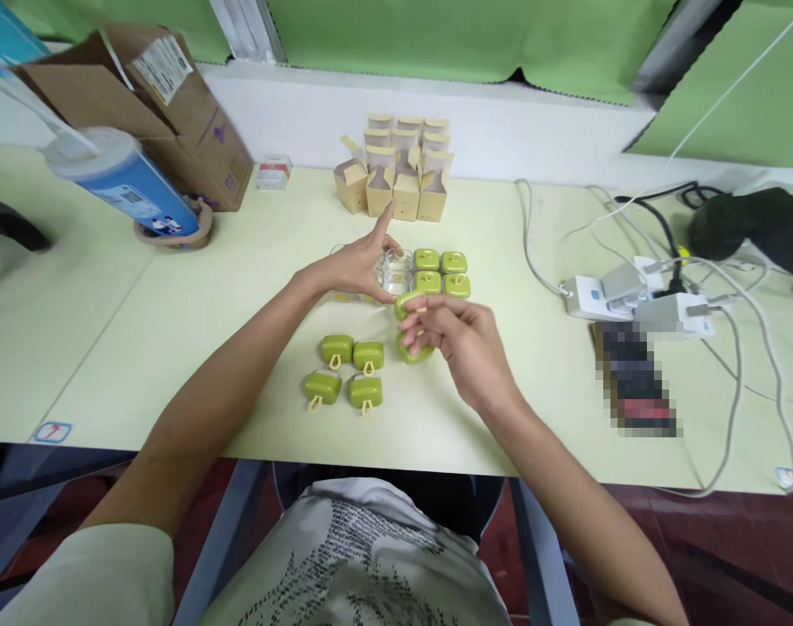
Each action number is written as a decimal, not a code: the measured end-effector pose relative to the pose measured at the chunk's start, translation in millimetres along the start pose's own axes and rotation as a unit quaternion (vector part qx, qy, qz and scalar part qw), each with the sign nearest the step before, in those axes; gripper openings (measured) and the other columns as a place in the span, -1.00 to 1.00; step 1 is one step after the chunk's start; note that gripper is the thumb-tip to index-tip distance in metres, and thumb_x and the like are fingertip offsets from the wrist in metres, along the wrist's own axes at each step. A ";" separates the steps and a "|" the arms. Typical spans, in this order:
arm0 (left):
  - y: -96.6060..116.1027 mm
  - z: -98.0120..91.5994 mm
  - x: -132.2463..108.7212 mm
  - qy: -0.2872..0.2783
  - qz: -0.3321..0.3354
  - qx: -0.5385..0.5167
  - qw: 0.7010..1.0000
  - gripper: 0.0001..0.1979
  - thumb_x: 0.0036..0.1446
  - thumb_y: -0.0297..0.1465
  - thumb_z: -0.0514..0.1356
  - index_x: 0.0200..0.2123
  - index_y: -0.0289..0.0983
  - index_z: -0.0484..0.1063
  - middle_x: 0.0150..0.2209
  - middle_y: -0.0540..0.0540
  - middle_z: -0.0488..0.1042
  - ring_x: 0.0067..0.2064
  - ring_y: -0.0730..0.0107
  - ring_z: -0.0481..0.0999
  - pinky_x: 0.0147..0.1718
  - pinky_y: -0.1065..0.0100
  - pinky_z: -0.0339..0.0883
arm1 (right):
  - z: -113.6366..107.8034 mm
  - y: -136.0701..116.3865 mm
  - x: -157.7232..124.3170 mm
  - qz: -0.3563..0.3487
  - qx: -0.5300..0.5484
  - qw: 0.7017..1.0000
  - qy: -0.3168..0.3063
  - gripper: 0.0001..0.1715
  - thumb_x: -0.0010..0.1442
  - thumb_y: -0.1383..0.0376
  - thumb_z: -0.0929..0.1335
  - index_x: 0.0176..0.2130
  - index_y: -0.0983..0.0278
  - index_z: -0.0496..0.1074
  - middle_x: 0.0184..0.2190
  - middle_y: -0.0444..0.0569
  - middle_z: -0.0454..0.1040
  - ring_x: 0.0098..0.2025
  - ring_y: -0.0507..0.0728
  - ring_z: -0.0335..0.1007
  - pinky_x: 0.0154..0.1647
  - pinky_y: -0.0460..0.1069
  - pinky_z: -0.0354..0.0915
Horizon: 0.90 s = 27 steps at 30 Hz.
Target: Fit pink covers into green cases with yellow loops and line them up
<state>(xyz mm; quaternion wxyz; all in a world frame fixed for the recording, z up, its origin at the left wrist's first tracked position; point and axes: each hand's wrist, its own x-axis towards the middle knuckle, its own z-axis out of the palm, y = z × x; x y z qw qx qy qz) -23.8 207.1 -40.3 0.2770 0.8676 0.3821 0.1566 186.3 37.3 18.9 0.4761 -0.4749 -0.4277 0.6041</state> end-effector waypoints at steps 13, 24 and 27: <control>-2.4 2.0 0.3 -0.001 0.014 0.004 1.000 0.70 -0.17 -0.16 0.54 0.63 -0.20 -0.74 0.28 -0.32 0.53 0.24 -0.16 0.51 0.32 -0.09 0.32 | -12.2 41.4 -51.6 0.109 0.063 0.990 -0.064 -0.67 0.23 0.15 0.60 -0.02 0.15 0.70 -0.12 0.07 0.78 -0.08 0.27 0.79 -0.13 0.16 0.71; -3.8 1.4 0.5 -0.006 0.022 -0.001 1.000 0.70 -0.15 -0.16 0.54 0.60 -0.22 -0.79 0.28 -0.34 0.55 0.29 -0.17 0.51 0.46 -0.21 0.18 | -53.4 73.6 -79.3 -0.054 -0.277 0.954 -0.100 0.17 0.30 0.18 0.59 0.61 -0.32 0.05 0.44 0.10 0.26 -0.17 0.14 0.61 -0.21 0.17 0.72; -2.5 0.8 0.4 -0.010 0.016 0.000 1.000 0.70 -0.15 -0.15 0.54 0.61 -0.26 -0.78 0.29 -0.38 0.54 0.31 -0.18 0.50 0.48 -0.23 0.14 | -50.3 81.4 -70.0 -0.062 -0.306 0.938 -0.148 0.13 0.38 0.24 0.51 0.64 -0.30 -0.02 0.34 0.11 0.29 -0.17 0.17 0.62 -0.07 0.27 0.73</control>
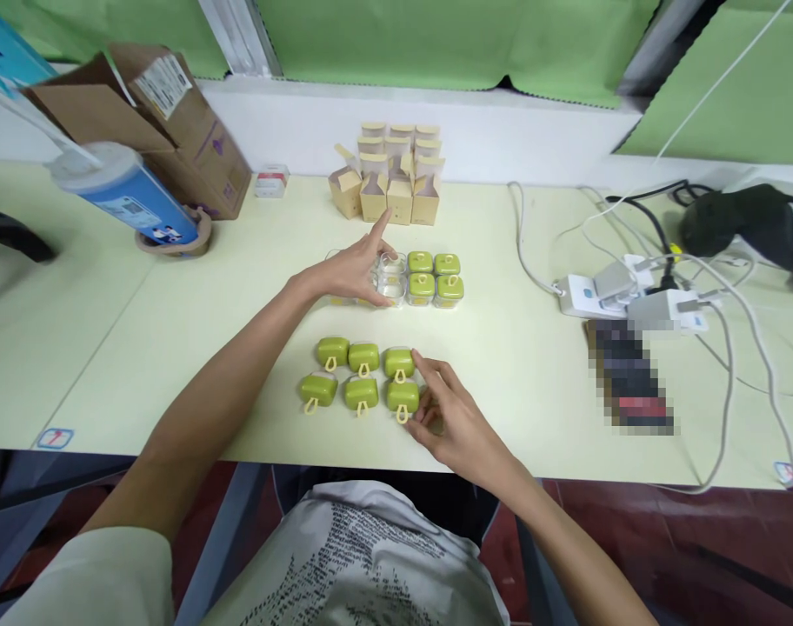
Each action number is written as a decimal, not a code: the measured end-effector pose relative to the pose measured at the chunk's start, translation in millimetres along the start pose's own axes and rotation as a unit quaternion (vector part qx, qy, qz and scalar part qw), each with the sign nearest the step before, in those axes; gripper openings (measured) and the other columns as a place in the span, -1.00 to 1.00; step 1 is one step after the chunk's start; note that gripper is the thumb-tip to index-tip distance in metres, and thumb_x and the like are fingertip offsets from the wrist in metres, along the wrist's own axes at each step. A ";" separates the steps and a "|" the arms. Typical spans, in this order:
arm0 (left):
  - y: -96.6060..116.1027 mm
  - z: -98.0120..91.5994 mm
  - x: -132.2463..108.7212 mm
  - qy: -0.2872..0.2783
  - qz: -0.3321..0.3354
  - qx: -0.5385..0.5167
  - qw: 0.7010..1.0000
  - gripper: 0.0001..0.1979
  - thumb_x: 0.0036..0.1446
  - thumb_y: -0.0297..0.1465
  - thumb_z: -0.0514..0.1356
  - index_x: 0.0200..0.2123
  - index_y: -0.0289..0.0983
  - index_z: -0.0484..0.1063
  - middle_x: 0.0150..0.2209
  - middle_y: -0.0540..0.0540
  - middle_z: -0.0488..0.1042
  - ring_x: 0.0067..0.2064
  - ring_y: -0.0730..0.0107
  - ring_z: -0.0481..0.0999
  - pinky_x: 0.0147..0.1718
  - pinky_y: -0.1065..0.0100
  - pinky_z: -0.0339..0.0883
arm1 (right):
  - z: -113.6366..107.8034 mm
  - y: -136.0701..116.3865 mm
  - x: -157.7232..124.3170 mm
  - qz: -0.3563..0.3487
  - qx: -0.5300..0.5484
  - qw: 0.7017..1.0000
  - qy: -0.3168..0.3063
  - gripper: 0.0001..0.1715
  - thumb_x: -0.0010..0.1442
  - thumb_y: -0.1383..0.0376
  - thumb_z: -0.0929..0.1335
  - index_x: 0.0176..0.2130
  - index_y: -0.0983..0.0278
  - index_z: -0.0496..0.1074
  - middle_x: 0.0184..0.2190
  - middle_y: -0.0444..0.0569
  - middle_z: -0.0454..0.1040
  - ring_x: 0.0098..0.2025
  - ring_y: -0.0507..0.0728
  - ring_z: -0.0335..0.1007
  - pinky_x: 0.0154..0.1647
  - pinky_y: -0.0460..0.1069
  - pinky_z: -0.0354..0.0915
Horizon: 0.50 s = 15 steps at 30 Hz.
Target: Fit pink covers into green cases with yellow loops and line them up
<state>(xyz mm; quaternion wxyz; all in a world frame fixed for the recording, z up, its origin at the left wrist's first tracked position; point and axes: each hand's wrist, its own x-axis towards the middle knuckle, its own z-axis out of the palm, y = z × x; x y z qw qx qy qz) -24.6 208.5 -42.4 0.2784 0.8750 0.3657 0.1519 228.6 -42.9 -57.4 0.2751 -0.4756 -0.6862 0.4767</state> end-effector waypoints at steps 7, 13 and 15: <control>-2.5 1.6 0.6 -0.005 0.014 -0.005 1.000 0.68 -0.13 -0.15 0.53 0.62 -0.24 -0.77 0.30 -0.40 0.54 0.39 -0.20 0.46 0.53 -0.31 0.02 | 2.7 3.5 11.7 -0.021 -0.009 1.000 -0.007 -0.06 0.45 0.30 0.40 0.61 -0.25 0.09 0.25 0.10 0.37 -0.11 0.22 0.65 0.01 0.30 0.70; 0.6 -7.3 0.0 -0.014 0.037 0.012 0.999 0.77 -0.18 0.04 0.60 0.64 -0.26 -0.69 0.47 -0.53 0.36 0.55 -0.37 0.26 0.57 -0.36 -0.13 | -36.7 -18.9 17.6 -0.011 0.018 1.000 0.011 -0.02 0.32 0.24 0.55 0.56 -0.14 0.24 0.31 0.12 0.44 -0.09 0.22 0.66 -0.08 0.24 0.72; 9.9 -7.5 3.8 -0.010 0.045 0.022 0.999 0.80 -0.22 0.14 0.61 0.66 -0.28 -0.64 0.54 -0.60 0.23 0.60 -0.45 0.15 0.56 -0.36 -0.12 | -65.1 -39.6 41.7 -0.018 0.067 0.995 0.073 -0.23 0.28 0.22 0.58 0.40 -0.01 0.46 0.32 0.13 0.49 0.05 0.27 0.65 -0.13 0.16 0.71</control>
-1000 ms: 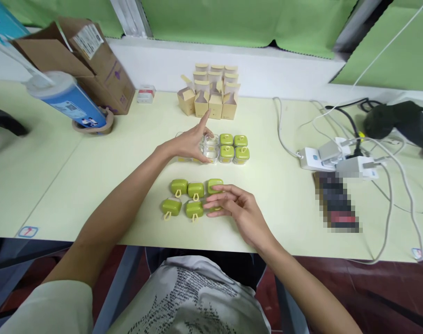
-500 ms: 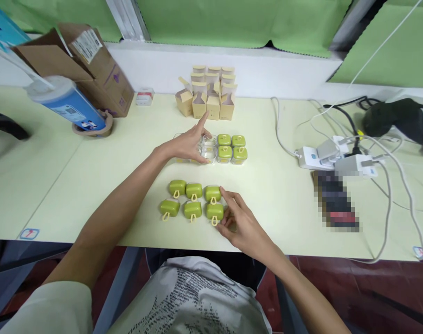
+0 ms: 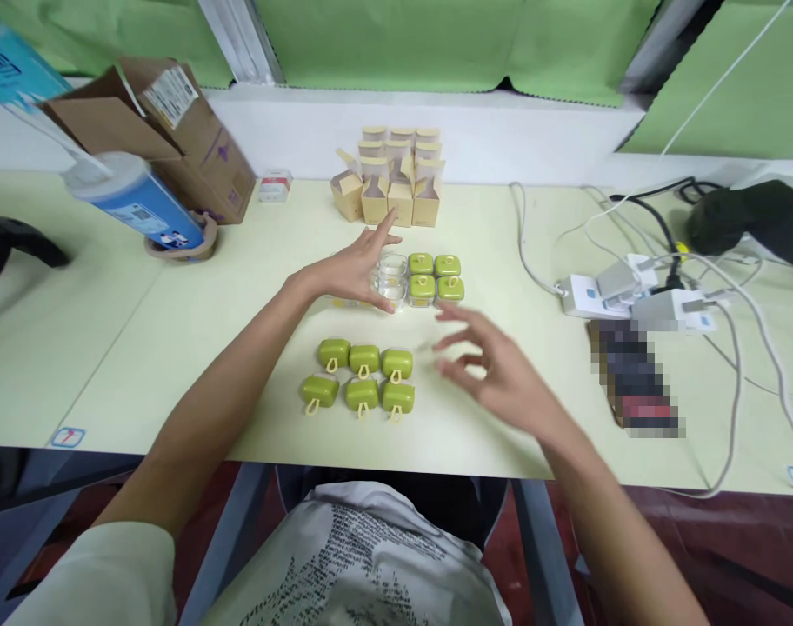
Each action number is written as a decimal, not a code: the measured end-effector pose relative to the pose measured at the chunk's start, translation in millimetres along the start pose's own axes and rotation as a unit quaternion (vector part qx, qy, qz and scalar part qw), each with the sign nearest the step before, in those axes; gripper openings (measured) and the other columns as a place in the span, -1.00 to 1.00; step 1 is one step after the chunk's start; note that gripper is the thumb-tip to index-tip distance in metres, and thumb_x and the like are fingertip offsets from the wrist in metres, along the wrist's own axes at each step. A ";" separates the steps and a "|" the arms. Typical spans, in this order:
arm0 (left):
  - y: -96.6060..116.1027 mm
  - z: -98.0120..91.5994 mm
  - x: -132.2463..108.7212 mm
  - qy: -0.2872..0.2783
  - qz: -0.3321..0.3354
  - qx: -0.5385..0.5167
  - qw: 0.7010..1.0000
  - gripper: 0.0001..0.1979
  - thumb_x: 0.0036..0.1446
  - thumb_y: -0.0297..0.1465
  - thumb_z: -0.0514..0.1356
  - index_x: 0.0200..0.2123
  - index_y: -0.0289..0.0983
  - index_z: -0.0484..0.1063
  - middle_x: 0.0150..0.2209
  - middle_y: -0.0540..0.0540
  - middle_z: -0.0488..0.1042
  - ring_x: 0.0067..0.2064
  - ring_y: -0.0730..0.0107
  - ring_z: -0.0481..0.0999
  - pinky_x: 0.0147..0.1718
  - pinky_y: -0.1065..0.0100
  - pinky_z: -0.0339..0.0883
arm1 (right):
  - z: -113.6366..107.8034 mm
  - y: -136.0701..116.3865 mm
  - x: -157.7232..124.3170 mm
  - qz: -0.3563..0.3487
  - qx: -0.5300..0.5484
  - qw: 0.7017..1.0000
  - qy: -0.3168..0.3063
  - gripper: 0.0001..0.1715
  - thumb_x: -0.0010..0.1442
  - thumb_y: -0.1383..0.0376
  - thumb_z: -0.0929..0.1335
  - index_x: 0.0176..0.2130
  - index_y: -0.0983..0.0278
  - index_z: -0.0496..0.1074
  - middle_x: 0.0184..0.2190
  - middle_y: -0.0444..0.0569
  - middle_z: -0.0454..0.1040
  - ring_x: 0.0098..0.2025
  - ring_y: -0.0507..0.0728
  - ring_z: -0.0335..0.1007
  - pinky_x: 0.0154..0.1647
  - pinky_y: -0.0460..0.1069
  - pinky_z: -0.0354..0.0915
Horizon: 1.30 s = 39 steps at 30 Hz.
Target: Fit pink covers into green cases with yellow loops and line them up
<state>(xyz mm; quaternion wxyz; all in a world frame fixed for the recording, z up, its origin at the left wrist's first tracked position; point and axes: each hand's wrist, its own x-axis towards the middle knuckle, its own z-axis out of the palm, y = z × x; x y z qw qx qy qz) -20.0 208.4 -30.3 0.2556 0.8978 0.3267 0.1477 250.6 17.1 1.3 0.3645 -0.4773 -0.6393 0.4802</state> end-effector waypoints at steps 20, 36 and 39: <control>10.2 17.4 26.8 -0.010 -0.013 0.009 1.000 0.75 -0.18 0.05 0.58 0.64 -0.25 -0.68 0.39 -0.49 0.45 0.38 -0.40 0.43 0.30 -0.17 0.32 | -18.2 -9.3 157.3 0.222 0.194 0.955 -0.027 -0.68 0.21 0.55 0.45 -0.02 0.41 0.55 -0.30 0.25 0.72 -0.15 0.32 0.78 -0.09 0.18 0.74; 19.4 28.0 31.2 0.042 -0.059 0.030 0.997 0.75 -0.22 -0.22 0.58 0.61 -0.33 -0.75 0.30 -0.48 0.41 0.35 -0.42 0.34 0.26 -0.21 0.33 | -7.4 -27.5 145.3 0.143 0.222 0.960 0.090 -0.81 0.25 0.46 0.40 -0.39 0.32 0.59 -0.44 0.10 0.65 -0.40 0.10 0.58 -0.31 -0.07 0.54; 19.6 28.0 30.6 0.030 -0.044 0.038 0.998 0.73 -0.20 -0.26 0.57 0.61 -0.32 -0.76 0.26 -0.41 0.46 0.35 -0.40 0.32 0.27 -0.19 0.33 | -15.7 -45.7 116.1 0.087 0.216 0.969 0.089 -0.84 0.26 0.41 0.43 -0.33 0.32 0.66 -0.34 0.09 0.69 -0.35 0.08 0.58 -0.31 -0.09 0.51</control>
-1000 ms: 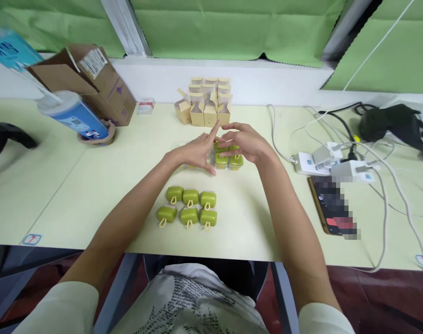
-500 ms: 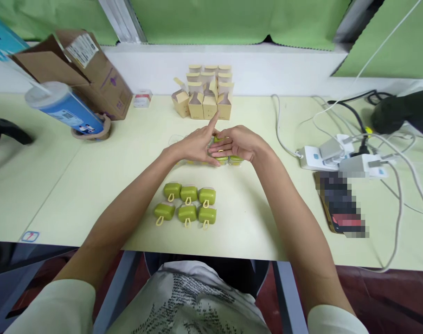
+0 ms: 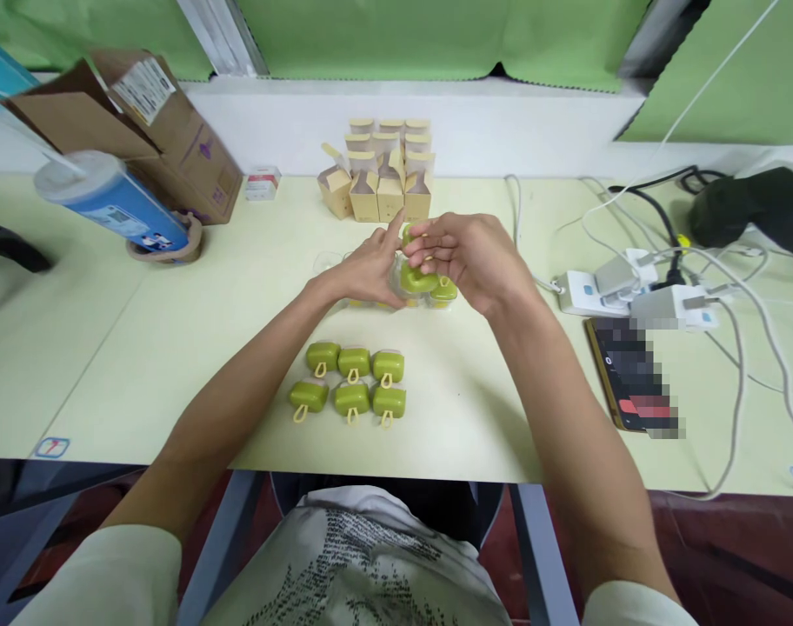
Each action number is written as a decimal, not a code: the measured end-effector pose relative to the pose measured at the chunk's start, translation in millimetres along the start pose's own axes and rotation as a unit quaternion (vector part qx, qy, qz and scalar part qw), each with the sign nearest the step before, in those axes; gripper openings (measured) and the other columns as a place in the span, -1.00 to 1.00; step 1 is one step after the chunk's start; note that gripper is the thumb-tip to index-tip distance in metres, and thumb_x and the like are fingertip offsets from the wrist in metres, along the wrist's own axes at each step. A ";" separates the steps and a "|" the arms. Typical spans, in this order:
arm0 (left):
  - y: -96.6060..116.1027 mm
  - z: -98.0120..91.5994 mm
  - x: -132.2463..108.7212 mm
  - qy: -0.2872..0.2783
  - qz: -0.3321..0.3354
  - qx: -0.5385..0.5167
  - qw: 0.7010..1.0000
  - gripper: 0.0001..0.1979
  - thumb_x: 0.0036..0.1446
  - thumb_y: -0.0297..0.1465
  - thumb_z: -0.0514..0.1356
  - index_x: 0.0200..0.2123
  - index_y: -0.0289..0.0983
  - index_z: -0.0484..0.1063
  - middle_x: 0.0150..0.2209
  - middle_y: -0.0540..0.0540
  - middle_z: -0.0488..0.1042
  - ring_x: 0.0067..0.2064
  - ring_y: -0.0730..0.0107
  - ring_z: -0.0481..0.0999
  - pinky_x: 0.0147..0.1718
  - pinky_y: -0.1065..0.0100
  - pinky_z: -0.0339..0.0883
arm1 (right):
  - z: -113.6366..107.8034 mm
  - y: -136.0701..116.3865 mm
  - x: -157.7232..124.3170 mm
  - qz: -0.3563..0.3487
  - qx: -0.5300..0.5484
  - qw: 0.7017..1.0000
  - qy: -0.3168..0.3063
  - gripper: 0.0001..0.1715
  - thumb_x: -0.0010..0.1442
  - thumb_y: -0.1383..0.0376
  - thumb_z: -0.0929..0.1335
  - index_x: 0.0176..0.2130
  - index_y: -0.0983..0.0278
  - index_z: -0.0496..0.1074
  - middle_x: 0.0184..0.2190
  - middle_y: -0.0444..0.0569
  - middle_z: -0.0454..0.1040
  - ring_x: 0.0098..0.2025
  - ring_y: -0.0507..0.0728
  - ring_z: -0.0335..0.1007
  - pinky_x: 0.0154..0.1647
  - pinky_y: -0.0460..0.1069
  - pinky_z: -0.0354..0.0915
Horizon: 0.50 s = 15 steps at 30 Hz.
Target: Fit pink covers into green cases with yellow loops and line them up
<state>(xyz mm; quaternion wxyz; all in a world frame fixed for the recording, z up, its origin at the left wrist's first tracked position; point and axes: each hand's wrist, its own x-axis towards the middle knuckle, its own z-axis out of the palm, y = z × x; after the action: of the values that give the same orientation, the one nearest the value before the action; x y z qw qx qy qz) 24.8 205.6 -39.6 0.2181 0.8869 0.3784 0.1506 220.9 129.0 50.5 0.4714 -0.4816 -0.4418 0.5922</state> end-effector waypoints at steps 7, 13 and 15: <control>-2.0 0.7 1.8 -0.024 0.019 0.022 0.999 0.61 -0.15 -0.25 0.50 0.66 -0.28 -0.62 0.30 -0.38 0.46 0.35 -0.33 0.31 0.32 -0.15 0.31 | -10.9 47.7 -92.5 0.038 0.048 0.997 0.050 -0.82 0.08 0.44 0.48 -0.28 0.30 0.72 -0.36 0.01 0.67 -0.43 0.03 0.51 -0.43 -0.10 0.38; 5.2 5.8 2.3 -0.030 0.024 0.032 0.999 0.60 -0.15 -0.08 0.51 0.67 -0.35 -0.50 0.39 -0.47 0.39 0.38 -0.37 0.26 0.43 -0.25 0.14 | -10.3 86.0 -123.1 0.125 0.088 0.988 0.026 -0.80 0.07 0.34 0.58 -0.23 0.31 0.74 -0.30 0.04 0.71 -0.40 0.04 0.58 -0.45 -0.13 0.39; 8.6 5.9 1.8 -0.030 0.022 0.039 0.999 0.56 -0.12 -0.11 0.48 0.67 -0.37 -0.49 0.38 -0.47 0.40 0.37 -0.35 0.26 0.46 -0.25 0.10 | -10.5 86.0 -129.1 0.138 0.106 0.985 0.010 -0.77 0.06 0.32 0.60 -0.21 0.31 0.74 -0.29 0.05 0.72 -0.39 0.05 0.62 -0.45 -0.14 0.41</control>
<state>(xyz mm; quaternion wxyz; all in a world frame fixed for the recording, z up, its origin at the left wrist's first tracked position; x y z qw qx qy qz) 33.7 200.0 -40.1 0.1916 0.9068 0.3580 0.1133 231.7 -11.5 -15.2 0.4376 -0.4912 -0.3009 0.6904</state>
